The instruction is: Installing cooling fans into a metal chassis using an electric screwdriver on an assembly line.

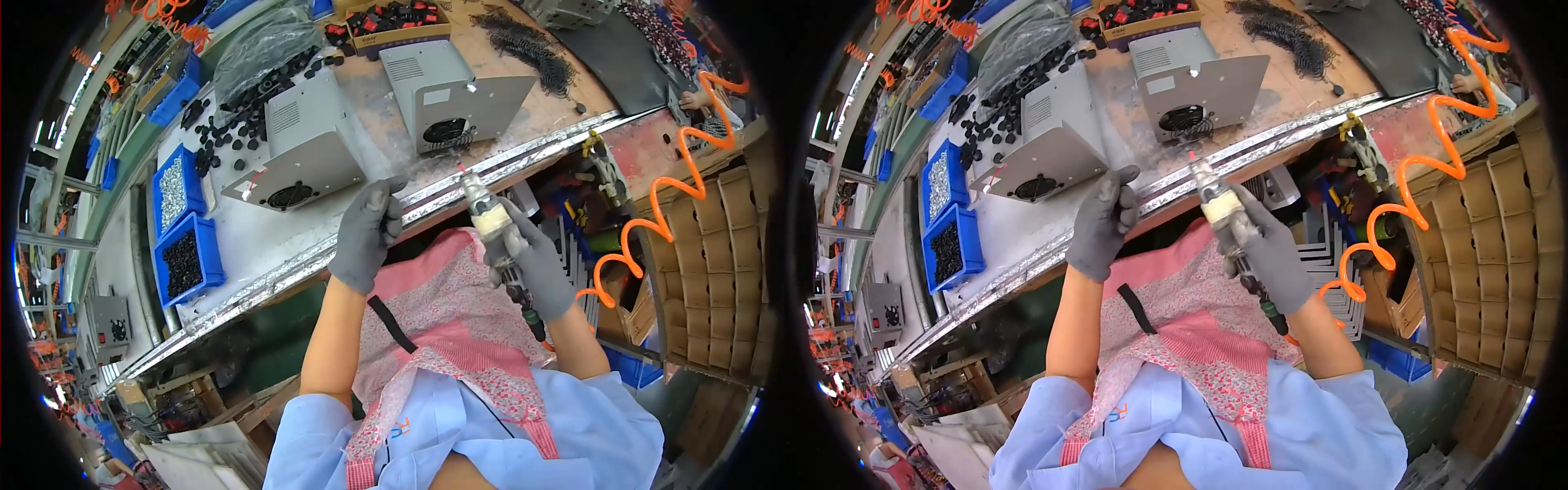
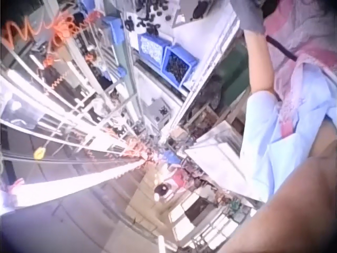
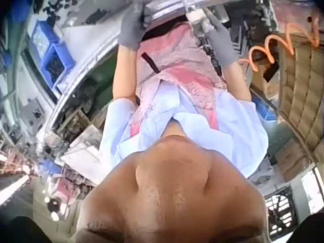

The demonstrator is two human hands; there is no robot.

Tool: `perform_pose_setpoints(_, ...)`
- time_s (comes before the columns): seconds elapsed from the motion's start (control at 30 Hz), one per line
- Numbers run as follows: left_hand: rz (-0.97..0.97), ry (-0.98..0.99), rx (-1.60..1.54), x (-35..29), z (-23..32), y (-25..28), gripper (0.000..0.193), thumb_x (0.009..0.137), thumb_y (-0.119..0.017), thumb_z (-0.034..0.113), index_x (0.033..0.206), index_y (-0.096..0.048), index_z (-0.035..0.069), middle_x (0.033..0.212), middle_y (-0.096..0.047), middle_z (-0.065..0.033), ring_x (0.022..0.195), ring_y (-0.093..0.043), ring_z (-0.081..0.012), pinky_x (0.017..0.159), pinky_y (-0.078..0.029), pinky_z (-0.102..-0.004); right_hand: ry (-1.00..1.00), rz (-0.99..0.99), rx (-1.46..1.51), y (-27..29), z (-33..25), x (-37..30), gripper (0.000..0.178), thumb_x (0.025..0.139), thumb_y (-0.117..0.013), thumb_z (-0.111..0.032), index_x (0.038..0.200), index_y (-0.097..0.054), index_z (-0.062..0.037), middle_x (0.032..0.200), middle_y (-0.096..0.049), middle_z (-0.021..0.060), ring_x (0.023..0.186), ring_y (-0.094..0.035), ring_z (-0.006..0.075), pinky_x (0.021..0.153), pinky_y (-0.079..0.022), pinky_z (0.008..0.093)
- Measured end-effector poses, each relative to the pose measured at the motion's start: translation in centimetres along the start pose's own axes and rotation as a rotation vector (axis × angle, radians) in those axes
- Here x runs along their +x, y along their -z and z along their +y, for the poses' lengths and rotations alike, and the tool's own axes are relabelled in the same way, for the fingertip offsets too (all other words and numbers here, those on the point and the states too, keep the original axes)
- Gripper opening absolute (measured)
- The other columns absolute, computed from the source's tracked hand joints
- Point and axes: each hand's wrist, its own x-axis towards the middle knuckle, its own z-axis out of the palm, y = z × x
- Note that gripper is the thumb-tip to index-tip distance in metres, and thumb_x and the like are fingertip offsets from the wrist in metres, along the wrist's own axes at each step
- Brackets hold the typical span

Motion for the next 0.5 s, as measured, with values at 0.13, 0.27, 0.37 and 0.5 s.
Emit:
perform_pose_setpoints(0.13, 0.031, -0.011, 0.195, 0.1, 0.6, 0.1, 0.051, 0.098, -0.048, 0.037, 0.122, -0.049, -0.008, 0.064, -0.037, 0.0023, 0.05, -0.033, -0.0075, 0.047, -0.03, -0.0215, -0.002, 0.123, -0.021, 1.8, 0.8, 1.3, 0.054, 0.095, -0.054, -0.026, 0.143, -0.038, -0.0079, 0.08, -0.059, 0.0084, 0.053, -0.056, 0.0119, 0.047, -0.049, 0.0262)
perform_pose_setpoints(0.27, 0.061, -0.008, 0.202, 0.4, 0.7, 0.0, 0.05, 0.099, -0.046, 0.036, 0.122, -0.05, -0.007, 0.065, -0.036, 0.003, 0.051, -0.033, -0.0071, 0.046, -0.03, -0.021, 0.021, 0.123, -0.001, 2.7, 1.4, 2.0, 0.054, 0.095, -0.054, -0.026, 0.143, -0.039, -0.0078, 0.08, -0.059, 0.0092, 0.051, -0.056, 0.0128, 0.045, -0.048, 0.0259)
perform_pose_setpoints(0.37, 0.095, -0.003, 0.228, 1.3, 1.0, -0.6, 0.05, 0.098, -0.046, 0.038, 0.125, -0.05, -0.004, 0.066, -0.036, 0.0039, 0.052, -0.034, -0.0067, 0.046, -0.03, -0.0205, 0.021, 0.15, 0.007, 2.7, 1.5, 2.3, 0.053, 0.095, -0.054, -0.026, 0.143, -0.039, -0.0078, 0.079, -0.059, 0.0096, 0.05, -0.056, 0.0132, 0.044, -0.047, 0.0259)
perform_pose_setpoints(0.5, 0.154, -0.017, 0.273, 3.3, 2.0, -1.9, 0.048, 0.097, -0.048, 0.042, 0.127, -0.053, 0.004, 0.071, -0.041, 0.0036, 0.055, -0.038, -0.0063, 0.047, -0.032, -0.0207, 0.016, 0.157, -0.015, 2.7, 1.3, 3.0, 0.052, 0.095, -0.054, -0.024, 0.143, -0.039, -0.0101, 0.077, -0.059, 0.0096, 0.049, -0.055, 0.0133, 0.043, -0.046, 0.0255)
